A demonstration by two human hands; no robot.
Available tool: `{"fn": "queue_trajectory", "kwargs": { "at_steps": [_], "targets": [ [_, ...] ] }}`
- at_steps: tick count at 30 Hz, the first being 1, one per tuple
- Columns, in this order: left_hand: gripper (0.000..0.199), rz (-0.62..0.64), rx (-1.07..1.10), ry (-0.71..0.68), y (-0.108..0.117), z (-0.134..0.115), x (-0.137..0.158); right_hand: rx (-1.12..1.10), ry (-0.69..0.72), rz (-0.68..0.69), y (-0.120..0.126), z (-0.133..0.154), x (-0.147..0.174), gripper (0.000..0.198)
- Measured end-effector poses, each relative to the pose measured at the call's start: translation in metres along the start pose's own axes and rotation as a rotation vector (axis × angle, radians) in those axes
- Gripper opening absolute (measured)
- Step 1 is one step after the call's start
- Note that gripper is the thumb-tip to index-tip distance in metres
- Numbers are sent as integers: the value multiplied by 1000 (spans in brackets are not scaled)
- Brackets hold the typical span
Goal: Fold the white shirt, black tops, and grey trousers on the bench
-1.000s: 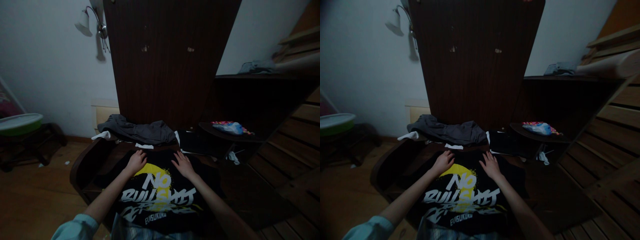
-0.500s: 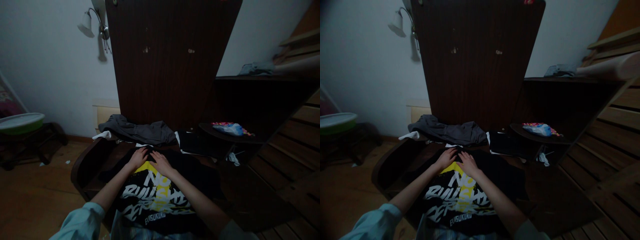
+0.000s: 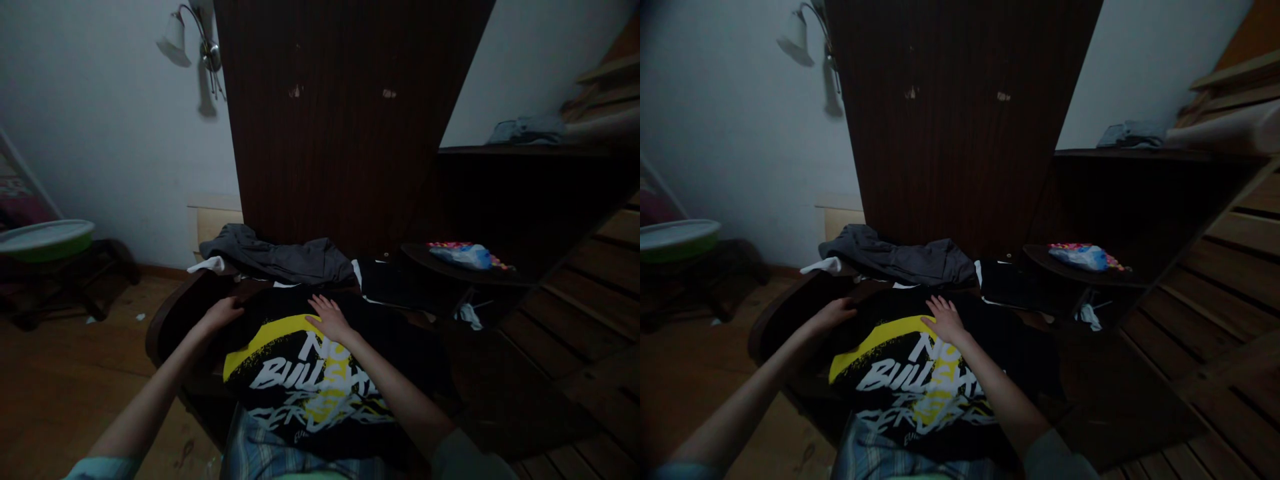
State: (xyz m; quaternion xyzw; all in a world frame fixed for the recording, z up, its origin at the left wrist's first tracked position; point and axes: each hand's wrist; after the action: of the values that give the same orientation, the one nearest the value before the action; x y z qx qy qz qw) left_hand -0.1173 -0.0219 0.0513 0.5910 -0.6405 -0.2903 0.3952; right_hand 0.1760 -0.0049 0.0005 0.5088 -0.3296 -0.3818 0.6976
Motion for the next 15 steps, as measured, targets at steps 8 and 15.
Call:
{"fn": "queue_trajectory", "kwargs": {
  "at_steps": [8,15],
  "targets": [
    [39,-4,612,100,12,22,-22,-16,3,0,0,0,-1,60],
    [35,65,188,12,13,27,-20,-22,2,12,2,1,0,61]
  ]
}}
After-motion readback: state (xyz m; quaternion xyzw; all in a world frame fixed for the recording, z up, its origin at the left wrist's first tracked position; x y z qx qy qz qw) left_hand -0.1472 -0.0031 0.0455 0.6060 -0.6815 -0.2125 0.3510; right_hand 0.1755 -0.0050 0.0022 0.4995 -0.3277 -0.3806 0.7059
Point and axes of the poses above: each hand's wrist, its own x-axis away from the middle knuckle, its own y-axis out of the back of the hand, z = x × y, and after that the axes turned 8 degrees about z, right-handed
